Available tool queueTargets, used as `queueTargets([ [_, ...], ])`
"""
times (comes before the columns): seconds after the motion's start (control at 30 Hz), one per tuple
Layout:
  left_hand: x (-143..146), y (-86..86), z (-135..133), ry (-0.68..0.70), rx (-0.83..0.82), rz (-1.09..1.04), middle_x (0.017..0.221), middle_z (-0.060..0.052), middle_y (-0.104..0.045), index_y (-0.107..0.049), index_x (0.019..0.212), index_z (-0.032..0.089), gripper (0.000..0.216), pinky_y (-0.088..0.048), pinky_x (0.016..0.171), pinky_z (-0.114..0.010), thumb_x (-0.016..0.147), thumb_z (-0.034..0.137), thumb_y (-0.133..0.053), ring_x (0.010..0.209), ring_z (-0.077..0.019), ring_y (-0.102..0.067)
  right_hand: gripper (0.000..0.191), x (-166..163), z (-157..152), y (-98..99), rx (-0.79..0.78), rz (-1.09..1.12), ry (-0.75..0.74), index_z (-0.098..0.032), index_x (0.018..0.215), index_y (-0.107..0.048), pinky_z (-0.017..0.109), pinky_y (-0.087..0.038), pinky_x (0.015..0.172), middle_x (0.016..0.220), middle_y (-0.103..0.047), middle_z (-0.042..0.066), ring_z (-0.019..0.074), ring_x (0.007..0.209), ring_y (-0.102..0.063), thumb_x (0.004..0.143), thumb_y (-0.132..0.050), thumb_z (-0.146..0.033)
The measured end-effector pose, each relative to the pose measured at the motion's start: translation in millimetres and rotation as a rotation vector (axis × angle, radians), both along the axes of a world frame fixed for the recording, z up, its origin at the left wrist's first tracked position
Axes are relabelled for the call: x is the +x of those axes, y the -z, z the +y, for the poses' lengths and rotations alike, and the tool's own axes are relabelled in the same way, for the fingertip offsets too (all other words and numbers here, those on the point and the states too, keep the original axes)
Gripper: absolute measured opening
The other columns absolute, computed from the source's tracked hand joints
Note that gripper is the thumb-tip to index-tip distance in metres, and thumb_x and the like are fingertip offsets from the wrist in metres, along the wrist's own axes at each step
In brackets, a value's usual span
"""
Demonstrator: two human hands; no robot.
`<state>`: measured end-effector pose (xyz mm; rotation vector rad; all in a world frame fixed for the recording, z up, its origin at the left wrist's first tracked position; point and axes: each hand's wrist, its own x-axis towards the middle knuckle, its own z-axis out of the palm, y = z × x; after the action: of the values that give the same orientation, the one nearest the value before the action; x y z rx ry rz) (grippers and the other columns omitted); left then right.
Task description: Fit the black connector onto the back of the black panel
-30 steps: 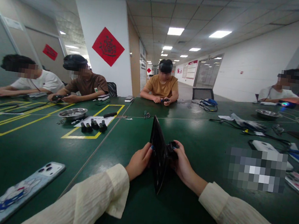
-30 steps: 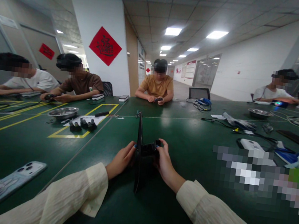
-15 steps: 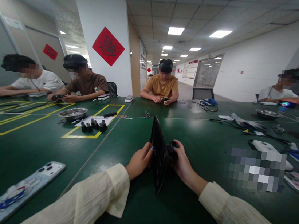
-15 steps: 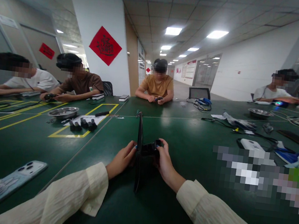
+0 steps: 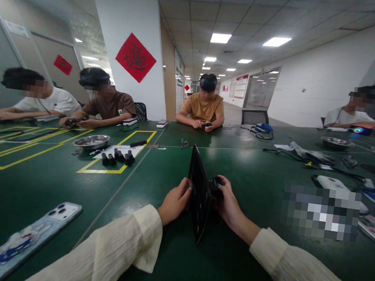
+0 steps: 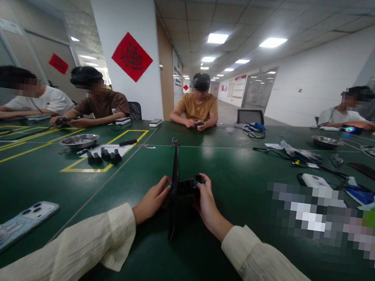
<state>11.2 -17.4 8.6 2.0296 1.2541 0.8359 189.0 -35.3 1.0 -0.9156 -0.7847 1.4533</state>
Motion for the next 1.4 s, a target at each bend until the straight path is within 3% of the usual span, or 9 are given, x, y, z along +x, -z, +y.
queueTargets([
  [0.23,-0.2,0.8,-0.8,0.014,-0.014,-0.029,0.049,0.007,-0.047,-0.036,0.093,0.021,0.014,-0.032,0.049,-0.023,0.088,0.033,-0.031,0.046,-0.0133,-0.048,0.044,0.0,-1.4,-2.3,-0.007,-0.015,-0.006,-0.034,0.114,-0.037,0.021,-0.032,0.043,0.075,-0.055,-0.004,0.0126,0.054,-0.052,0.072,-0.051,-0.034],
  [0.4,-0.3,-0.3,-1.9,0.027,0.0,-0.041,0.049,0.006,-0.046,-0.038,0.091,0.021,0.024,-0.033,0.05,-0.023,0.091,0.039,-0.023,0.047,-0.0134,-0.049,0.045,0.1,-1.7,-2.2,-0.001,-0.01,-0.017,-0.035,0.115,-0.037,0.021,-0.032,0.044,0.078,-0.055,-0.003,0.0126,0.055,-0.052,0.073,-0.051,-0.034],
  [0.8,-0.5,3.2,1.0,0.015,0.022,-0.02,0.051,0.008,-0.046,-0.035,0.091,0.022,0.015,-0.032,0.05,-0.023,0.089,0.035,-0.03,0.046,-0.0128,-0.048,0.045,-0.5,-0.8,-2.0,-0.011,-0.01,0.001,-0.035,0.113,-0.038,0.021,-0.034,0.044,0.08,-0.056,-0.003,0.0126,0.055,-0.053,0.071,-0.052,-0.036],
  [1.2,-0.7,-1.1,-1.1,0.035,0.01,-0.004,0.049,0.006,-0.047,-0.039,0.092,0.021,0.025,-0.034,0.052,-0.024,0.092,0.039,-0.022,0.048,-0.0143,-0.051,0.046,0.1,-1.1,-2.2,-0.014,-0.006,-0.007,-0.035,0.115,-0.038,0.022,-0.034,0.044,0.078,-0.056,-0.003,0.0134,0.056,-0.053,0.071,-0.052,-0.036],
  [1.4,0.3,-1.3,-1.7,0.016,0.005,-0.027,0.049,0.007,-0.047,-0.037,0.092,0.022,0.018,-0.033,0.05,-0.023,0.091,0.036,-0.026,0.046,-0.013,-0.048,0.045,-0.1,-2.1,-2.8,-0.009,-0.003,0.0,-0.035,0.113,-0.039,0.02,-0.032,0.044,0.077,-0.056,-0.003,0.0129,0.056,-0.053,0.071,-0.054,-0.036],
])
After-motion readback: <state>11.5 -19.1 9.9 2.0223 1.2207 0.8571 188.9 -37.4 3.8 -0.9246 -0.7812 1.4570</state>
